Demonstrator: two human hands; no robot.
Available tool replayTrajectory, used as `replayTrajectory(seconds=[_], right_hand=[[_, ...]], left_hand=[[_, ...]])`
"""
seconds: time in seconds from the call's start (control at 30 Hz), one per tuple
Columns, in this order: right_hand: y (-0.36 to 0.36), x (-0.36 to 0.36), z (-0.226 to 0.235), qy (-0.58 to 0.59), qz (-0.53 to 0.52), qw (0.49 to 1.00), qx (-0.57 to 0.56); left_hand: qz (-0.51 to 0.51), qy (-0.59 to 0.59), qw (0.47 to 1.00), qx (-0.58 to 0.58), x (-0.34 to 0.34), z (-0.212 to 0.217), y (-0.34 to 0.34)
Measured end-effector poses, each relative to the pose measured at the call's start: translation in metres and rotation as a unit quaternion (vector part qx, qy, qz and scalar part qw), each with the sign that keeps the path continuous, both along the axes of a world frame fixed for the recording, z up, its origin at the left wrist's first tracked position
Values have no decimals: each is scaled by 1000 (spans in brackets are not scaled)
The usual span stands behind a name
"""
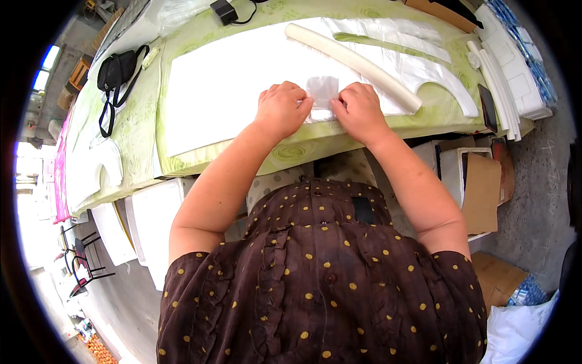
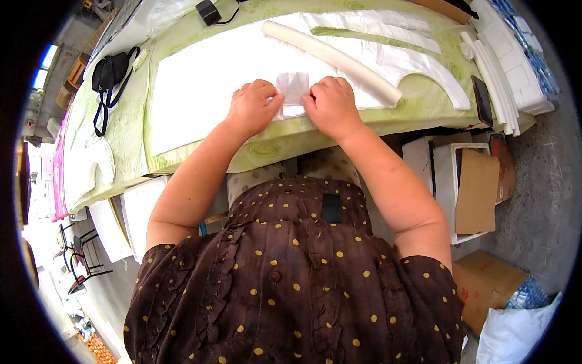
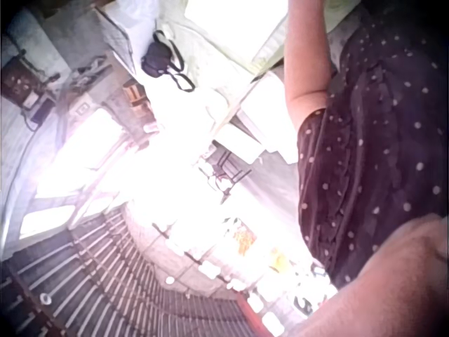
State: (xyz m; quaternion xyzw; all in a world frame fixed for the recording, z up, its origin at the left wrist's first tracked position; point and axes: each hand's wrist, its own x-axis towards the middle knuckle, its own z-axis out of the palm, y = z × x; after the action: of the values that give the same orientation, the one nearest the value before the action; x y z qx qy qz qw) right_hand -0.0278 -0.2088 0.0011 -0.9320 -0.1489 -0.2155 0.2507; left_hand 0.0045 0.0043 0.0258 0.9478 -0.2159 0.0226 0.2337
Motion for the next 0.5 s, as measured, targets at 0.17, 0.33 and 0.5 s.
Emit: replayTrajectory(seconds=[0.17,0.33,0.5], right_hand=[[8,10,11,90,-57,989,-98],[10,11,15,116,-74,985,-100],[9,12,17,143,-75,984,-74]], left_hand=[[28,33,999,30,1,9,-9],[11,-86,996,-30,2,-8,-10],[-127,-154,977,71,-3,-19,-17]])
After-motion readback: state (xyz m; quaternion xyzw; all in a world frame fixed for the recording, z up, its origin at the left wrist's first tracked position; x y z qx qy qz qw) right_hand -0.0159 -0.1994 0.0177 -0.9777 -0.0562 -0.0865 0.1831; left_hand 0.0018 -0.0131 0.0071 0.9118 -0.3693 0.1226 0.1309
